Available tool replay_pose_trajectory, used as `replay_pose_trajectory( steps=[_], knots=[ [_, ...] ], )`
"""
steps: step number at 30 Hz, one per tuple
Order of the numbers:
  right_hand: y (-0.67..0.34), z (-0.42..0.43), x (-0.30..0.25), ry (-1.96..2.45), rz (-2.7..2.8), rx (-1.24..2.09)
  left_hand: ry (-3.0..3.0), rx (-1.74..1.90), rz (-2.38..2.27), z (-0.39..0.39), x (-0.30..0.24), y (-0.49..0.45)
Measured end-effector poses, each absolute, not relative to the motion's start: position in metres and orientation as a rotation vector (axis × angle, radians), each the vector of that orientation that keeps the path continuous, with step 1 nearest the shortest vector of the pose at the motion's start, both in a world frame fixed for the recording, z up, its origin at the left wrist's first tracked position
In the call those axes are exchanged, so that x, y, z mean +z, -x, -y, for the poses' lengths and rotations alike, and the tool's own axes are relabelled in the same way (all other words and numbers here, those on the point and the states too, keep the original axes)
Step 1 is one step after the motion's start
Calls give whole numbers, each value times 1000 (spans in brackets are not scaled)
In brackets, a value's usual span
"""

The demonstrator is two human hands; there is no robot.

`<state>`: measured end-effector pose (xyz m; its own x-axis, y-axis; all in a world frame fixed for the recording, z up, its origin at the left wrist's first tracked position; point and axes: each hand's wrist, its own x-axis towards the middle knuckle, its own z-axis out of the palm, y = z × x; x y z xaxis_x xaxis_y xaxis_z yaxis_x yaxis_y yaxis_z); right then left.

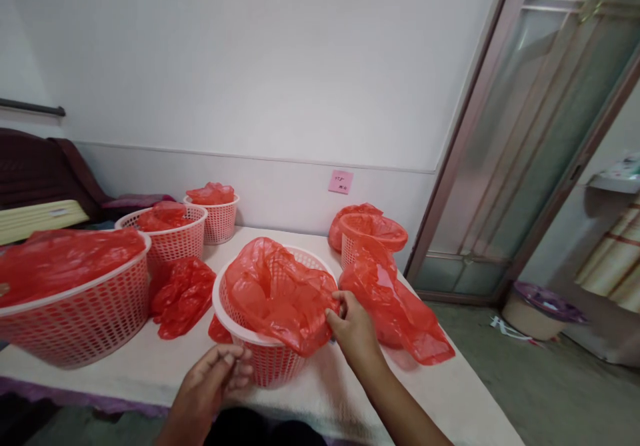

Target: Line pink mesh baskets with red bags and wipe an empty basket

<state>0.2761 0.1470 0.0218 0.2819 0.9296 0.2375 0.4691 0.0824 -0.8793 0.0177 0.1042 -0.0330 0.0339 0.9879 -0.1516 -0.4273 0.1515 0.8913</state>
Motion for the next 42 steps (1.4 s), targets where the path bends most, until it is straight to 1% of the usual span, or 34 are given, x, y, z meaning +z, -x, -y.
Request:
replay_pose_trajectory(
  steps=[2, 6, 12, 16, 19, 22, 25, 29, 35, 42],
  knots=[
    [-277, -149, 20, 1537, 1297, 599, -718, 1350, -936, -110, -24, -8],
    [-271, -152, 25, 1565, 1146, 730, -682, 1369, -884, -112, -6, 0],
    [-263, -145, 32, 1549, 1077, 851, -759, 1379, -965, -103, -4, 2],
    [-263, -133, 28, 1527, 1046, 889, -1023, 1567, -1111, -91, 7, 14],
    [-261, -123, 23, 1473, 1060, 920, -1291, 1569, -1128, -86, 33, 19],
    [-256, -112, 17, 1391, 1104, 918, -1604, 1444, -1118, -92, 65, 14],
    [-249, -99, 9, 1361, 1161, 829, -1988, 1243, -1074, -112, 88, 1],
    [-244, -85, -1, 1380, 1197, 750, -2382, 1053, -1046, -149, 89, -22],
    [-242, -80, -11, 1324, 1202, 783, -2584, 793, -1018, -184, 69, -48],
    [-234, -72, 4, 1325, 1211, 861, -2647, 541, -998, -199, 77, -57]
  ],
)
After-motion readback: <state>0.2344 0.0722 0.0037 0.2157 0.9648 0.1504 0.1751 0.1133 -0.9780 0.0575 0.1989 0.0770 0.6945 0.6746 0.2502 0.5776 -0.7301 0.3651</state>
